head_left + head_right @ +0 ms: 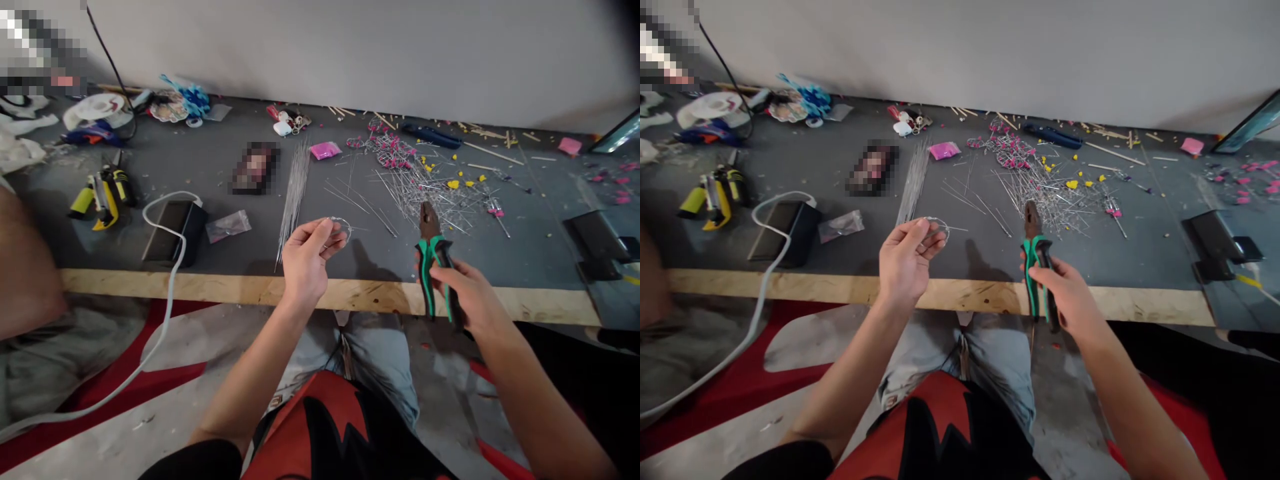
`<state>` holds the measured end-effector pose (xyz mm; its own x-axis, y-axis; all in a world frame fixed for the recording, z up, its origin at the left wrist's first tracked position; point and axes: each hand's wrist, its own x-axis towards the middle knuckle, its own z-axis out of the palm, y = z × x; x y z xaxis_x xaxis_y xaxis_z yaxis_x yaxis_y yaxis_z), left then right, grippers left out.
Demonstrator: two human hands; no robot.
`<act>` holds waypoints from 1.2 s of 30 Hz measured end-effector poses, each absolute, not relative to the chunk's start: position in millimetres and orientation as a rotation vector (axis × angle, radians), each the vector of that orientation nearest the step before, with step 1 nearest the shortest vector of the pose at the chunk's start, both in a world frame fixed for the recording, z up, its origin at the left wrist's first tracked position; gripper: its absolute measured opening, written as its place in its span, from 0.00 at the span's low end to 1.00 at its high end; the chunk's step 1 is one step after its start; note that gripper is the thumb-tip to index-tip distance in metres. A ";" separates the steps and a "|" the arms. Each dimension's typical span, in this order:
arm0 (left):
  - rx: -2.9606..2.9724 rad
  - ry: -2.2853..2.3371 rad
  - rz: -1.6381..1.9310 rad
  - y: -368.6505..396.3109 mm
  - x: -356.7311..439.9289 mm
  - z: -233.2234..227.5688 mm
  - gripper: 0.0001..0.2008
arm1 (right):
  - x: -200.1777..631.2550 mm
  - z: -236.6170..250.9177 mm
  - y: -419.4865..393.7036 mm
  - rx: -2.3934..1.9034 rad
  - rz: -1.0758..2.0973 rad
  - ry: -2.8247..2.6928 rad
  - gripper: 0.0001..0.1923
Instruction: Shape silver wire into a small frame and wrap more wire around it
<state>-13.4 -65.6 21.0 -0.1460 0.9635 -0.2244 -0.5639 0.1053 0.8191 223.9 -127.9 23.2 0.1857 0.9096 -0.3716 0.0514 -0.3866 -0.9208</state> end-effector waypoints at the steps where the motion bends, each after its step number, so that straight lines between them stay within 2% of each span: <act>1: 0.535 0.995 1.465 -70.2 -11.0 23.9 0.11 | 216.8 24.8 -135.4 -1.579 1.346 -0.930 0.12; 3: 0.524 1.010 1.484 -78.9 -5.2 28.6 0.11 | 202.3 28.3 -147.9 -1.508 1.430 -0.934 0.10; 8: 0.494 1.036 1.527 -94.4 5.6 32.5 0.08 | 177.0 34.1 -163.1 -1.451 1.605 -1.084 0.18; 17: 0.566 1.074 1.656 -104.6 3.2 35.6 0.05 | 172.4 24.8 -168.8 -1.440 1.435 -1.290 0.22; 29: 0.605 1.093 1.687 -112.5 9.3 32.9 0.06 | 162.6 30.7 -156.1 -1.404 1.383 -1.361 0.25; 36: 0.488 1.103 1.697 -106.1 7.3 36.5 0.06 | 164.2 28.2 -155.7 -1.433 1.309 -1.397 0.21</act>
<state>7.3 -106.1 36.5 -0.4077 0.8958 -0.1772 -0.5257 -0.0716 0.8477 164.2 -155.7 28.2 -0.1096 0.9793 -0.1700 0.2332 -0.1410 -0.9622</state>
